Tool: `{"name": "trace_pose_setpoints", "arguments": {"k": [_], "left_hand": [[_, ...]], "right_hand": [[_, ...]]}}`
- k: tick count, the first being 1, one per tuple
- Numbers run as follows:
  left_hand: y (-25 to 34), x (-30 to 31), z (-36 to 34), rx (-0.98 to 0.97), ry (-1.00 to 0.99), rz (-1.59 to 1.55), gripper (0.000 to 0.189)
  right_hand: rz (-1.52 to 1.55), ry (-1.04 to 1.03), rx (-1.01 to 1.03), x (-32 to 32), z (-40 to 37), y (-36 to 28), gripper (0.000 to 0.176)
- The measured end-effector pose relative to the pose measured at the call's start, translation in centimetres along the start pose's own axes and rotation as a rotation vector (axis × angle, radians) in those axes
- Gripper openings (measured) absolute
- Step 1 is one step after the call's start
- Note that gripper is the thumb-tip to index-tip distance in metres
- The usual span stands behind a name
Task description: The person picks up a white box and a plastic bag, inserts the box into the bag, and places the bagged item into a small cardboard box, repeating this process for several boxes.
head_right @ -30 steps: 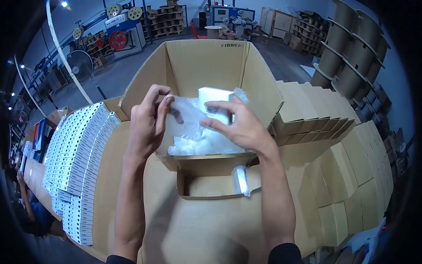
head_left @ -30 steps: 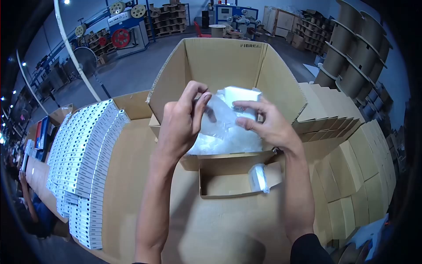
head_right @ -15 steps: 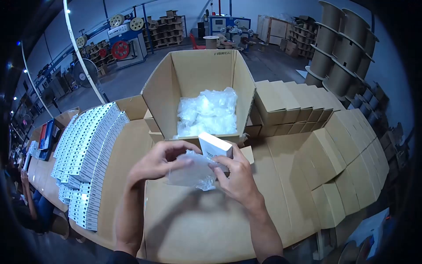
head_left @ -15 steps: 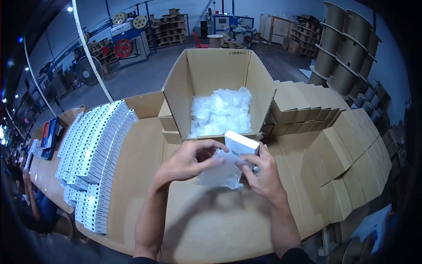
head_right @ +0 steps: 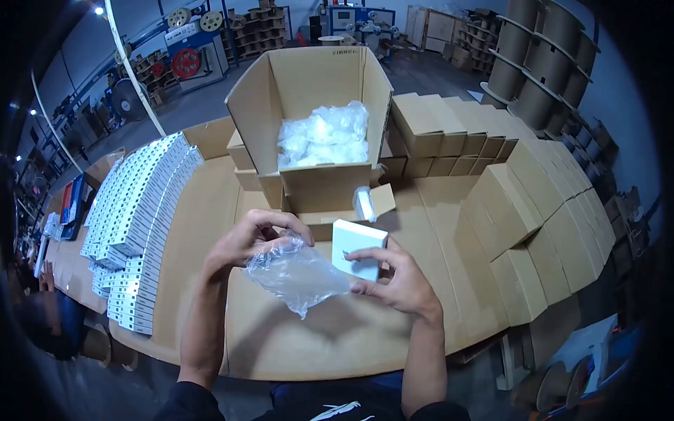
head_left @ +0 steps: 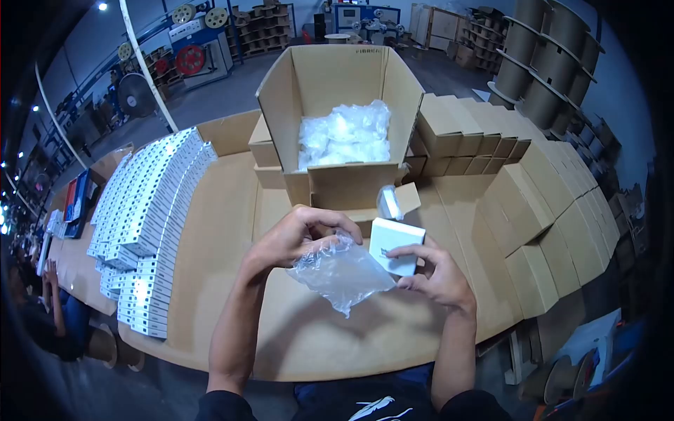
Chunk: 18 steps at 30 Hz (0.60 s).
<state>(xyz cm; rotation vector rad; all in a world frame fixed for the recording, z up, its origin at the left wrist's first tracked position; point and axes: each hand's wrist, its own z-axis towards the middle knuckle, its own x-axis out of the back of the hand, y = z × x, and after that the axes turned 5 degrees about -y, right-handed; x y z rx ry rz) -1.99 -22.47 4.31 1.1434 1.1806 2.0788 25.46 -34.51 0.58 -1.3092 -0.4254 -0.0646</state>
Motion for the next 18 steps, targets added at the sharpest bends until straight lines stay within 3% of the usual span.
{"name": "trace_pose_setpoints", "arguments": {"k": [2,5,6,9,11,13,15,18], "left_hand": [[0.3,-1.3,-0.2,0.021,-0.040,0.007,0.017],[0.0,-2.5,-0.2,0.081,-0.016,0.128,0.016],[-0.9,-2.9,-0.7,0.064,0.114,0.038,0.025],[-3.6,-0.5,-3.0,-0.068,0.467,-0.683,0.043],[-4.2,-4.0,-2.6,0.004,0.791,-0.638,0.056],[-3.2,-9.5,-2.5,0.146,0.866,-0.602,0.049],[-5.3,-14.0,-3.4,0.305,0.810,-0.120,0.036],[-4.5,-16.9,-1.9,0.302,1.017,-0.174,0.025]], "right_hand": [[0.122,0.021,0.091,-0.9,-0.1,0.8,0.026],[0.013,-0.049,-0.112,-3.0,-0.5,0.6,0.017],[-0.018,-0.027,-0.059,-3.4,-0.7,0.3,0.014],[0.081,0.205,0.028,-5.5,-1.4,2.0,0.019],[0.074,0.345,0.005,-6.8,-1.8,2.9,0.024],[0.037,0.483,-0.005,-8.0,-1.6,3.6,0.026],[0.046,0.513,-0.084,-8.9,-1.9,3.2,0.028],[0.110,0.576,-0.024,-10.7,-2.1,5.1,0.036]]}}
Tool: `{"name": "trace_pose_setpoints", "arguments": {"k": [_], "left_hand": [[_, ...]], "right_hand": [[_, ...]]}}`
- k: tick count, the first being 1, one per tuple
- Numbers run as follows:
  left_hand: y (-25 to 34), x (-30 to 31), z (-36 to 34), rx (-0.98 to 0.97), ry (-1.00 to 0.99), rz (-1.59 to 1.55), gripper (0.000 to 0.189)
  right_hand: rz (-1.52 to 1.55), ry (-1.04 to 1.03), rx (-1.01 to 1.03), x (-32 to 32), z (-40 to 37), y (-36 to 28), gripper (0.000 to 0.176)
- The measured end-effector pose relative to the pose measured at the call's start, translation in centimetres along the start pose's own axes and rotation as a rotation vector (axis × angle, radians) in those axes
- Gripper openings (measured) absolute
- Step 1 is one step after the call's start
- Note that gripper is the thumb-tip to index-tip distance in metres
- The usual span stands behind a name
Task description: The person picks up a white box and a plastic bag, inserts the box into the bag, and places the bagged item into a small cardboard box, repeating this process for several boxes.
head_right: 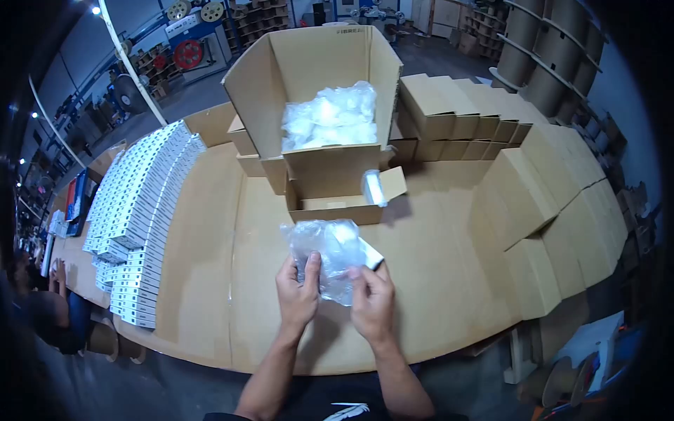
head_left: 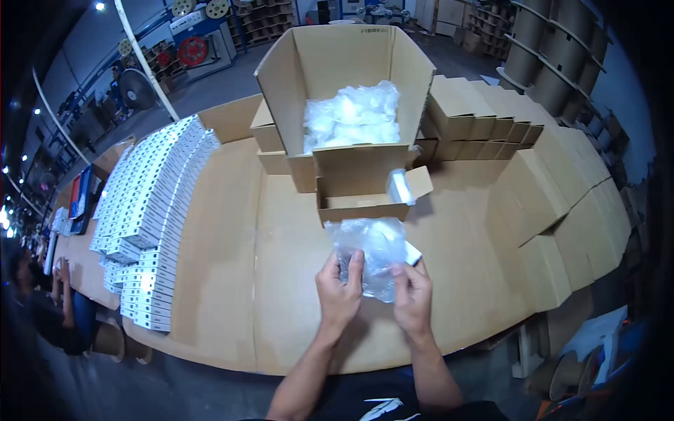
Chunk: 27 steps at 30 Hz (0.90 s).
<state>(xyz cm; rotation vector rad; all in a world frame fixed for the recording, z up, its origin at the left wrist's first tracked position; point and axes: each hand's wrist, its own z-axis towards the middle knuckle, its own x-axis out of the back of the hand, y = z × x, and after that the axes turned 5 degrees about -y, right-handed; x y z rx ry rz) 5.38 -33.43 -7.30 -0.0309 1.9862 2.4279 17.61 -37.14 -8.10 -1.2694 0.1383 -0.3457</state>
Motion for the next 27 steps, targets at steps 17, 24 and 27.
{"name": "trace_pose_setpoints", "arguments": {"k": [17,24,27], "left_hand": [[-2.0,2.9,-0.9,0.123,-0.274,-0.274,0.041],[-1.9,3.9,-0.9,0.162,-0.335,-0.051,0.038],[-2.4,4.6,-1.5,0.214,-0.326,-0.062,0.038]], "right_hand": [[0.266,0.008,-0.047,1.2,-1.4,2.6,0.028],[0.195,0.015,-0.126,3.9,-0.3,2.5,0.031],[0.217,0.049,-0.037,6.2,1.7,2.6,0.046]]}}
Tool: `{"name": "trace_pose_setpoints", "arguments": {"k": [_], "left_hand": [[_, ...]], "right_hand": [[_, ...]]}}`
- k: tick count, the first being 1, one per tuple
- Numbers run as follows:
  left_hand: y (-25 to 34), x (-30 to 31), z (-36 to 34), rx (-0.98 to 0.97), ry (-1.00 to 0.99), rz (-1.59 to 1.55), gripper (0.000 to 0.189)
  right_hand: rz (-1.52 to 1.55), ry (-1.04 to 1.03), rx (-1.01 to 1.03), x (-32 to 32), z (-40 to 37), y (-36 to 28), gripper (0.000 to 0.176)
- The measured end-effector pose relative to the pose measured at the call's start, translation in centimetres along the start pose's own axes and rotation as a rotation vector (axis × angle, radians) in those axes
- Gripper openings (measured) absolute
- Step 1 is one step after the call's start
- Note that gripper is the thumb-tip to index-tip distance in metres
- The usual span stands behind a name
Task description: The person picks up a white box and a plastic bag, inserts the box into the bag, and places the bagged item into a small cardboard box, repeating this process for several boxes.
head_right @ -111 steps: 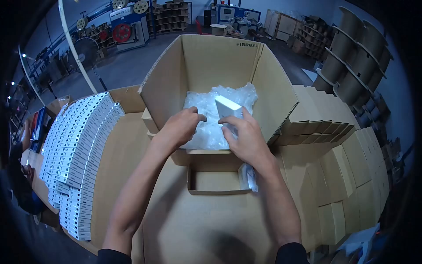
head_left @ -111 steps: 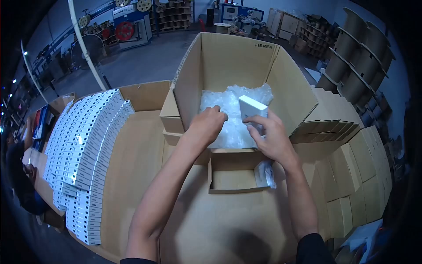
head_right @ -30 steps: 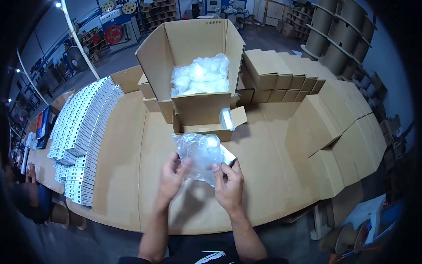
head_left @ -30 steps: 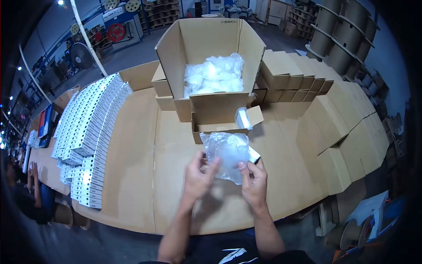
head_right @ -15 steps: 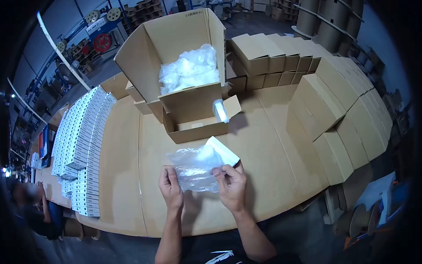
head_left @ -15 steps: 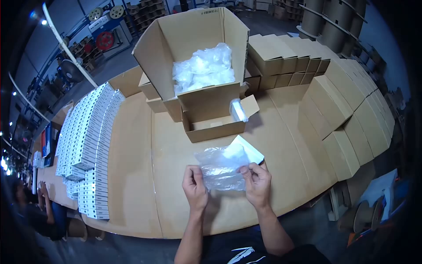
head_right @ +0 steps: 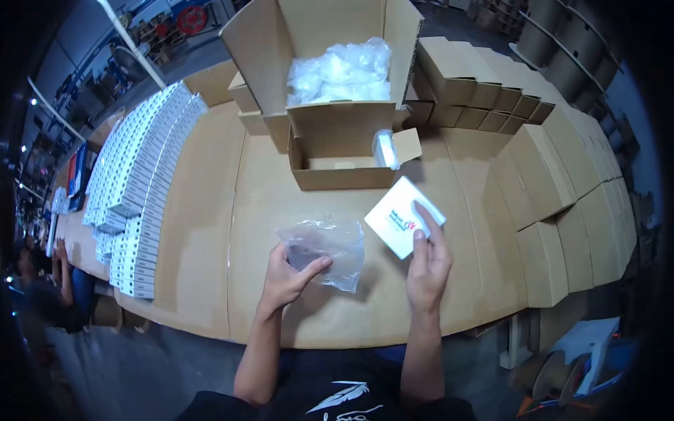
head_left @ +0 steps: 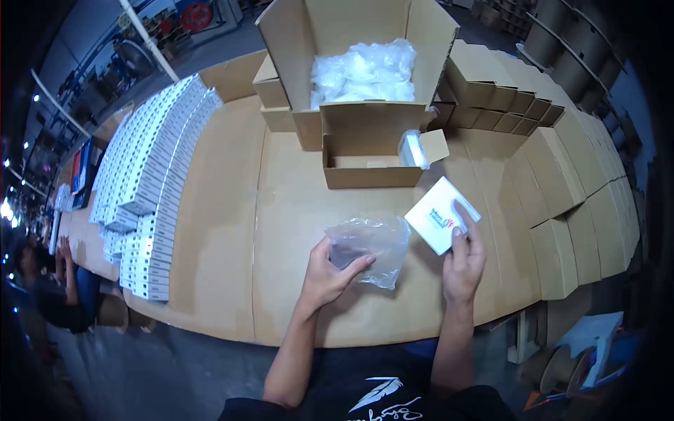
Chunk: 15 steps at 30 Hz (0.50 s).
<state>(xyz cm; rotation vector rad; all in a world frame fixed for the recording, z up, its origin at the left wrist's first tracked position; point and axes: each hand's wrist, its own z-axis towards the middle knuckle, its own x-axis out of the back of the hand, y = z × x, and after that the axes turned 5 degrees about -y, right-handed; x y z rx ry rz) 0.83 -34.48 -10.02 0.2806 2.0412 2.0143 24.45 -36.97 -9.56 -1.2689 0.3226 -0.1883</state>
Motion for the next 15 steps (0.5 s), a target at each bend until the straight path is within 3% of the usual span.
{"name": "trace_pose_setpoints", "arguments": {"k": [3,6,7,8,10,15], "left_hand": [[-0.1,-0.1,-0.5,-0.022,-0.011,-0.019,0.037],[0.0,-0.1,-0.9,0.000,-0.015,-0.014,0.038],[0.0,0.0,-0.9,-0.014,-0.010,-0.011,0.038],[0.0,-0.1,-1.0,-0.024,-0.004,-0.008,0.038],[0.3,0.0,-1.2,-0.036,0.000,-0.023,0.037],[-0.6,0.2,-0.9,-0.028,-0.018,0.022,0.038]], "right_hand": [[0.112,-0.031,0.215,-2.3,1.8,-4.2,0.056],[-0.075,-0.224,0.401,-1.9,2.8,-4.7,0.056],[-0.114,-0.296,0.505,-2.5,3.4,-5.5,0.045],[-0.044,-0.456,0.537,-2.8,4.3,-5.9,0.039],[-0.260,-0.587,0.508,-3.5,5.3,-7.7,0.033],[-0.369,-0.782,0.534,-5.5,7.0,-9.1,0.033]]}}
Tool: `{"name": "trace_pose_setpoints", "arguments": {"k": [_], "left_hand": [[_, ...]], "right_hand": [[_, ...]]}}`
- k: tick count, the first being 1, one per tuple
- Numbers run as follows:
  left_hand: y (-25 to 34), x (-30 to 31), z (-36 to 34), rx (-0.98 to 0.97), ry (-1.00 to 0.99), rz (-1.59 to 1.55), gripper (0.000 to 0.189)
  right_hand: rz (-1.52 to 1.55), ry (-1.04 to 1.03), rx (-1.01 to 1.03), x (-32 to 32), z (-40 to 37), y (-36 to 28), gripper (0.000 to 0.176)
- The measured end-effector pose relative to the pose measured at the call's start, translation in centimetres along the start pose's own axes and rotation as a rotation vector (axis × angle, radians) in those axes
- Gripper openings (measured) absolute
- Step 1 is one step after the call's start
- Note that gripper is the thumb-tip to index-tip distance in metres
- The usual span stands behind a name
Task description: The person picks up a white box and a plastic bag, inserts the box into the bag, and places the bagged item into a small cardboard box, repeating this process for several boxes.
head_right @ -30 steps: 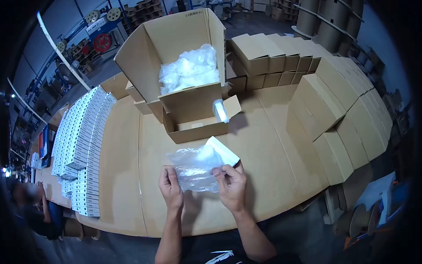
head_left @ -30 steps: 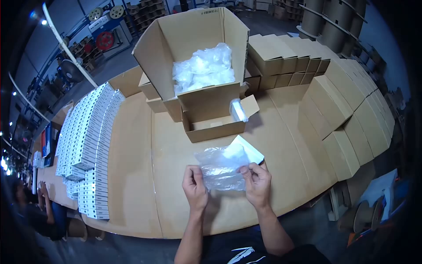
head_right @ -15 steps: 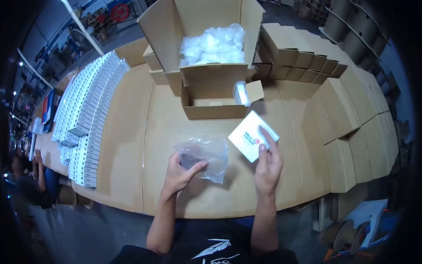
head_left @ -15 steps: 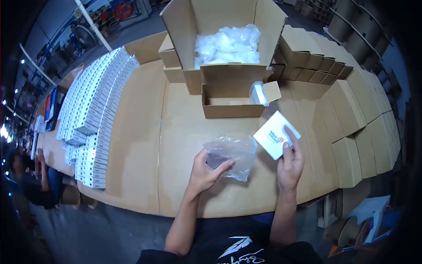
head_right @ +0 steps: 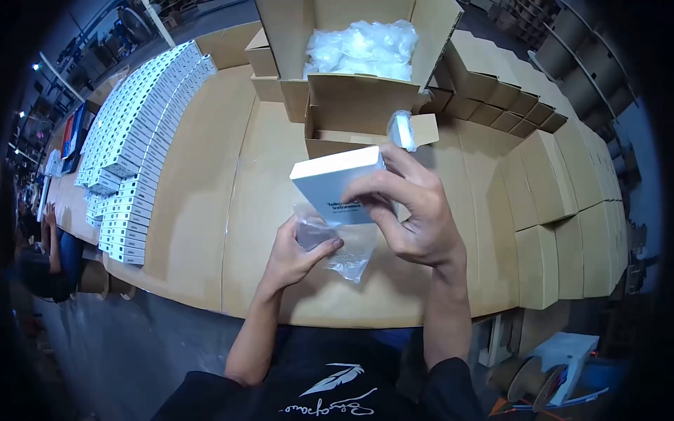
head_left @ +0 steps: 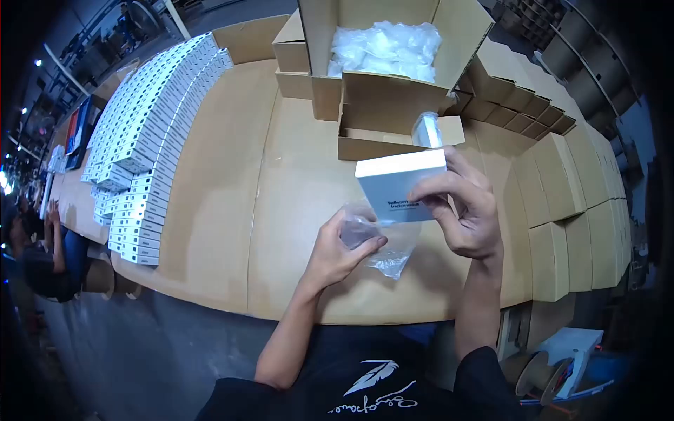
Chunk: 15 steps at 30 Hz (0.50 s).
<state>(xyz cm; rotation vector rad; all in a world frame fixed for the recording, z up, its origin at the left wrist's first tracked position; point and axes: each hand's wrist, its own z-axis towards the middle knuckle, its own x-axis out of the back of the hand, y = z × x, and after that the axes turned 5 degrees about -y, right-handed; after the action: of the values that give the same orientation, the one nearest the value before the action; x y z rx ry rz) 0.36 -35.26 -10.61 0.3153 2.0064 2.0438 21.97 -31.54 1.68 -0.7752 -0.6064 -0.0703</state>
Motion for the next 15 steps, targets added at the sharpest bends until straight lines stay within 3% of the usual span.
{"name": "trace_pose_setpoints", "arguments": {"k": [10,15], "left_hand": [[0.0,-0.2,0.2,-0.077,0.029,0.081,0.051],[0.7,-0.5,0.5,-0.069,0.045,-0.005,0.054]], "right_hand": [[0.076,-0.128,-0.108,-0.4,1.6,0.7,0.029],[0.192,-0.034,-0.155,-1.7,0.6,1.4,0.030]]}}
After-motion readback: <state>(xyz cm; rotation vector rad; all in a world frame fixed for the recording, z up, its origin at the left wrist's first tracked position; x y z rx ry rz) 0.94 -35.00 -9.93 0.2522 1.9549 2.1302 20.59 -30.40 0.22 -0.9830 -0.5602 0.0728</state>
